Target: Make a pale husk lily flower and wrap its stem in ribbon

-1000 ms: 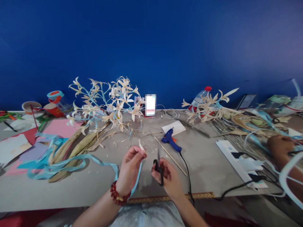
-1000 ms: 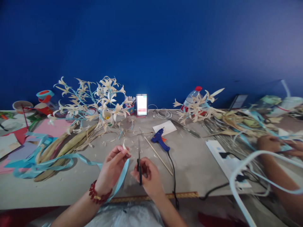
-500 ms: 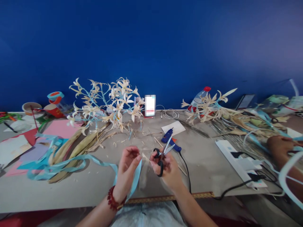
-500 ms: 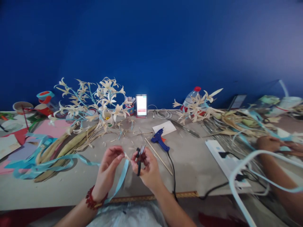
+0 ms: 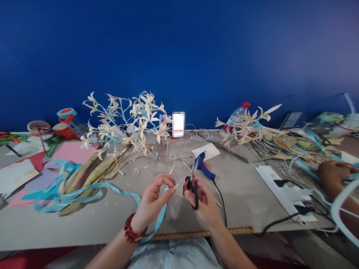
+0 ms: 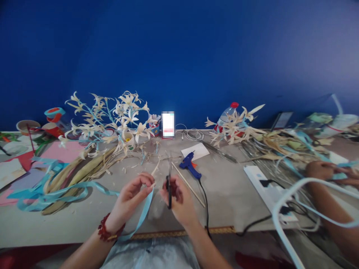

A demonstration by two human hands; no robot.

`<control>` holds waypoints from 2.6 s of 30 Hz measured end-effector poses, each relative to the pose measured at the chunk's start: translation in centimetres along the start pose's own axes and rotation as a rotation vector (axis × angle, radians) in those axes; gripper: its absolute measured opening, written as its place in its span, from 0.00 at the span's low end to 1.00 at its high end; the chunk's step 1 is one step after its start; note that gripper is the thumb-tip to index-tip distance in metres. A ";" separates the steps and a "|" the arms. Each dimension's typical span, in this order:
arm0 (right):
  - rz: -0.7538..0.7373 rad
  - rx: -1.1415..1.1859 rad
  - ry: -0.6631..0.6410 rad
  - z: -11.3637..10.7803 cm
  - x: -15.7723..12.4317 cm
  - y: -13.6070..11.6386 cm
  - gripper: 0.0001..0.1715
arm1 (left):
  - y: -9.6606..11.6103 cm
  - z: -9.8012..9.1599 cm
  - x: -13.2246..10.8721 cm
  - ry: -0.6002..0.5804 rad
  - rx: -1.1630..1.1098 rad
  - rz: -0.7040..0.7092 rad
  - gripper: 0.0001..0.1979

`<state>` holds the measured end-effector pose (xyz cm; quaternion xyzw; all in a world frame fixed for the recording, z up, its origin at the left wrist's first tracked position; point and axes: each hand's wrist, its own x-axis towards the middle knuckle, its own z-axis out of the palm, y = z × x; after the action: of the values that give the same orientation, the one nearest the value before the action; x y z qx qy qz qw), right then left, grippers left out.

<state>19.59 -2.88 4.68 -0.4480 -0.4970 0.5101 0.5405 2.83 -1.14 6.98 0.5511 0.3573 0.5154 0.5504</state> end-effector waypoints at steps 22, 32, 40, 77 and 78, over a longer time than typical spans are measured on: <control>0.105 0.045 -0.182 1.6 -2.3 2.2 0.26 | -1.0 1.3 -0.4 0.113 -0.294 -0.117 0.04; 0.122 0.057 -0.165 1.6 -2.3 2.4 0.27 | -1.1 1.2 -0.5 0.106 -0.325 -0.153 0.04; 0.228 0.058 -0.158 1.3 -2.2 1.4 0.27 | -0.5 0.5 0.0 0.035 -0.306 -0.162 0.05; 0.078 -0.004 -0.030 -1.1 -1.3 -0.5 0.15 | 1.7 -2.3 2.2 -0.385 0.115 -0.152 0.05; 0.037 -0.035 -0.028 -1.0 -1.1 -0.8 0.16 | 1.8 -2.2 2.3 -0.412 0.180 -0.134 0.04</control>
<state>20.70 -4.06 5.28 -0.4593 -0.5049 0.5175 0.5160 0.85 1.35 8.88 0.6665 0.3177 0.3206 0.5934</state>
